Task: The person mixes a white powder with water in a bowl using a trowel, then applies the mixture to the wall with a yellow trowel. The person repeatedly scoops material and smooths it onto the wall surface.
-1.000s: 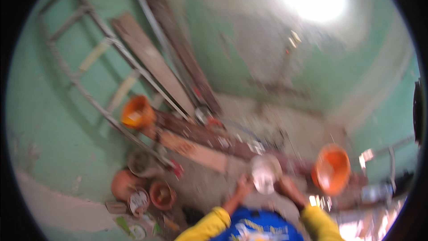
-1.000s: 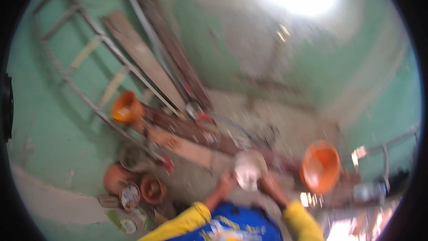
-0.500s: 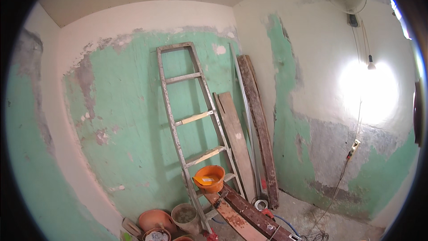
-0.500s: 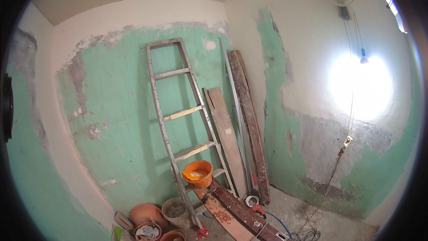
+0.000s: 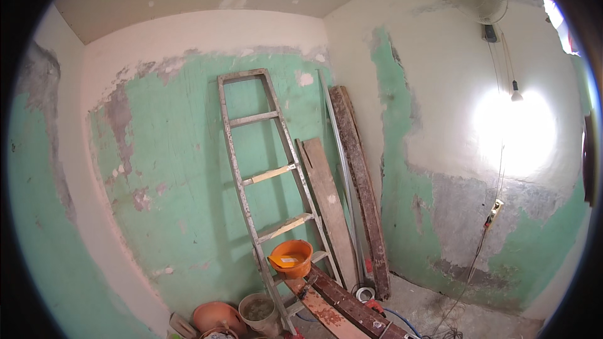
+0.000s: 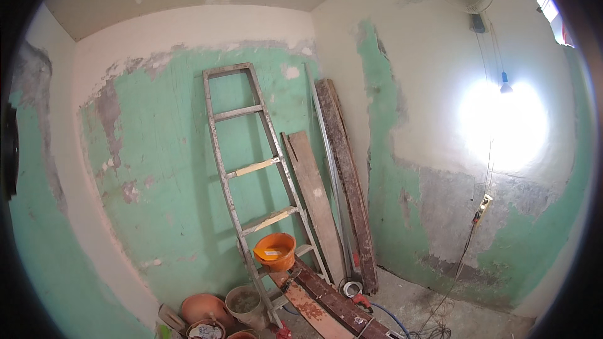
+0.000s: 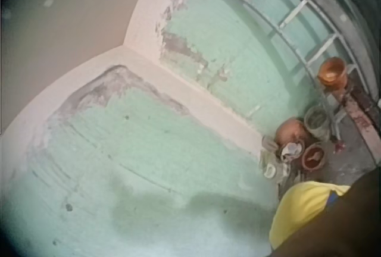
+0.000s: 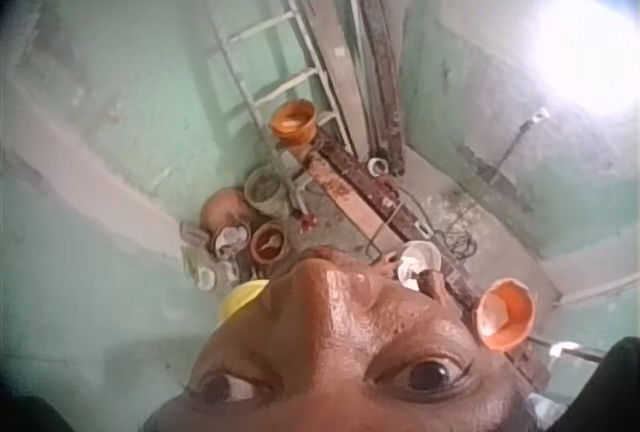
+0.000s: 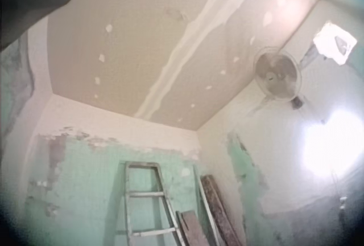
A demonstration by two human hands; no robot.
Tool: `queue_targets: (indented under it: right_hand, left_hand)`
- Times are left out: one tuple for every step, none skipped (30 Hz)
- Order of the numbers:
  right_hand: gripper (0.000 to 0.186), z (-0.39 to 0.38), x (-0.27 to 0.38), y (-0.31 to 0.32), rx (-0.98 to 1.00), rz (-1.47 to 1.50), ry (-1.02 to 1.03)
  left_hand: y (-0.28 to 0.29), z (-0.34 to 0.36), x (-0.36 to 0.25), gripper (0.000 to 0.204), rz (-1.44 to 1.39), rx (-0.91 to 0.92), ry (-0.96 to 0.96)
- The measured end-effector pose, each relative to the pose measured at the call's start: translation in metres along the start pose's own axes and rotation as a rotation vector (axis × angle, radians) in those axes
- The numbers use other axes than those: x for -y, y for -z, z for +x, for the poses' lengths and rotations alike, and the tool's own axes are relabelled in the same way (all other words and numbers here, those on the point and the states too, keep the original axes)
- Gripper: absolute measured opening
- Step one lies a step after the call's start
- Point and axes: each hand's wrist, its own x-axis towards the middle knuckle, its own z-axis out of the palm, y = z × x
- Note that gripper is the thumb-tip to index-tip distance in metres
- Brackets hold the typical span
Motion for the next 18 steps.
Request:
queue_targets:
  right_hand:
    - [0.027,0.003,-0.001,-0.002,-0.003,0.002,0.013]
    - [0.027,0.002,-0.002,-0.005,-0.012,0.004,0.017]
    - [0.026,0.001,-0.004,-0.007,-0.021,0.005,0.021]
    - [0.026,0.001,-0.005,-0.009,-0.033,0.007,0.023]
    - [0.026,0.005,-0.006,-0.012,-0.043,0.011,0.034]
    - [0.025,0.009,-0.007,-0.014,-0.055,0.014,0.044]
    - [0.025,0.012,-0.007,-0.015,-0.069,0.017,0.052]
    - [0.025,0.012,-0.008,-0.017,-0.078,0.018,0.058]
    - [0.026,0.012,-0.009,-0.018,-0.087,0.019,0.064]
    - [0.026,0.011,-0.010,-0.019,-0.096,0.019,0.068]
    - [0.026,0.011,-0.009,-0.021,-0.105,0.021,0.075]
    - [0.027,0.009,-0.008,-0.023,-0.112,0.022,0.081]
    - [0.027,0.006,-0.006,-0.025,-0.118,0.024,0.086]
    - [0.028,0.008,-0.005,-0.027,-0.121,0.026,0.098]
    - [0.023,0.003,0.000,-0.025,-0.154,0.060,0.087]
    - [0.021,-0.007,0.005,-0.025,-0.184,0.098,0.075]
    - [0.022,-0.018,0.019,-0.012,-0.211,0.135,0.057]
    - [0.022,-0.033,0.025,-0.014,-0.202,0.139,0.050]
  left_hand:
    - [0.005,0.005,0.002,0.077,-0.013,-0.014,0.014]
    - [0.009,0.011,0.004,0.076,-0.031,-0.023,0.023]
    - [0.011,0.017,0.007,0.075,-0.050,-0.030,0.031]
    - [0.014,0.025,0.009,0.075,-0.070,-0.036,0.037]
    - [0.020,0.034,0.014,0.074,-0.082,-0.048,0.044]
    - [0.025,0.045,0.018,0.073,-0.096,-0.058,0.050]
    - [0.029,0.057,0.021,0.072,-0.111,-0.068,0.054]
    - [0.032,0.066,0.025,0.072,-0.128,-0.077,0.063]
    - [0.034,0.075,0.028,0.071,-0.146,-0.085,0.072]
    - [0.036,0.084,0.031,0.070,-0.166,-0.093,0.082]
    - [0.041,0.092,0.035,0.070,-0.182,-0.102,0.092]
    - [0.046,0.100,0.038,0.069,-0.198,-0.110,0.103]
    - [0.051,0.106,0.040,0.068,-0.215,-0.117,0.116]
    - [0.059,0.114,0.044,0.068,-0.228,-0.131,0.130]
    - [0.068,0.121,0.047,0.067,-0.239,-0.143,0.147]
    - [0.078,0.125,0.049,0.066,-0.248,-0.155,0.167]
    - [0.086,0.129,0.046,0.066,-0.260,-0.162,0.190]
    - [0.091,0.128,0.044,0.065,-0.277,-0.170,0.217]
